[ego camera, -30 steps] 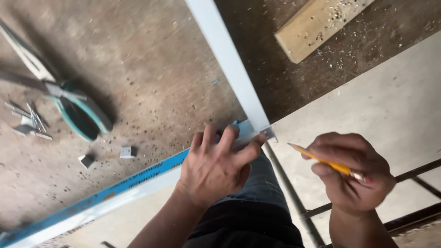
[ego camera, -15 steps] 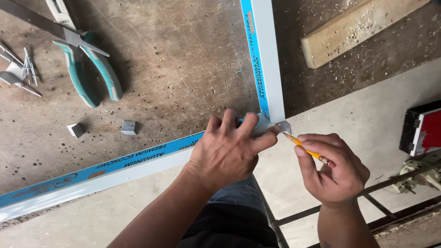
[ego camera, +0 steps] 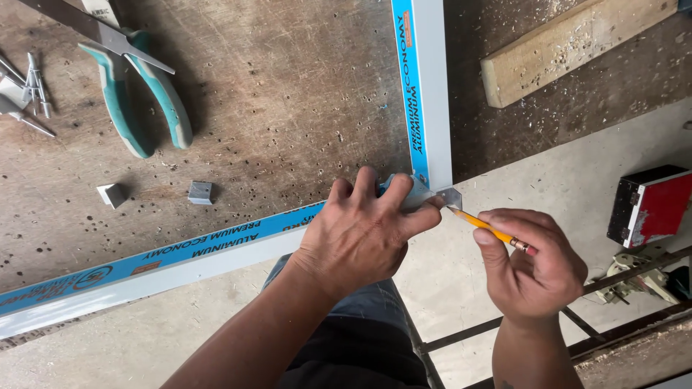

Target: The person marks a corner of an aluminum frame with a pencil and a metal bracket, then uses a center punch to create indentations. They drill pilot holes into the frame and secure the bracket using a rivet gun.

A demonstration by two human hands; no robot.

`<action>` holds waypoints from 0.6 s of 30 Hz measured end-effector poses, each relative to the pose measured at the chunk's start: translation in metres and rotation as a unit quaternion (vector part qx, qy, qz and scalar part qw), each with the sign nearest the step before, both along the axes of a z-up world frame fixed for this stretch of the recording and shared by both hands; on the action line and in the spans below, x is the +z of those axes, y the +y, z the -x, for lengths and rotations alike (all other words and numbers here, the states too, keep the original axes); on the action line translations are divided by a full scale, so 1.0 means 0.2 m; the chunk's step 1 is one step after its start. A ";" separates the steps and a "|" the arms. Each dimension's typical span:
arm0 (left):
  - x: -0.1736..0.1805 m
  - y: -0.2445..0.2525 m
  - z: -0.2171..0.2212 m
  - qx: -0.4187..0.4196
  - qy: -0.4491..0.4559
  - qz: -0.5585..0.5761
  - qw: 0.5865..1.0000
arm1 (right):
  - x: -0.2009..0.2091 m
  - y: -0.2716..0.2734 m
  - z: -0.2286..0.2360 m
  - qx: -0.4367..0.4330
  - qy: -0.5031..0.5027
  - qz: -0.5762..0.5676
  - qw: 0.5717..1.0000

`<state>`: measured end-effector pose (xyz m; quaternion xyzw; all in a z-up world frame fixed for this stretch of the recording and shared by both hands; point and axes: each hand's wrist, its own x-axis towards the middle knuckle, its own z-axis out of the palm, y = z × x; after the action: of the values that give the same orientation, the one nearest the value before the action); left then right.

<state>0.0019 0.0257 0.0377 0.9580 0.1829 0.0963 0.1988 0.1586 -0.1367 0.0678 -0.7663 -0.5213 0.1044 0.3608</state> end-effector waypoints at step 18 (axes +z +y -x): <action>0.00 0.00 0.00 0.000 0.001 0.001 1.000 | 0.04 0.10 0.04 0.053 -0.060 0.010 0.997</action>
<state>0.0019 0.0260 0.0368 0.9579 0.1831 0.0954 0.1994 0.1509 -0.1169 0.0753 -0.7462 -0.5806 0.0824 0.3151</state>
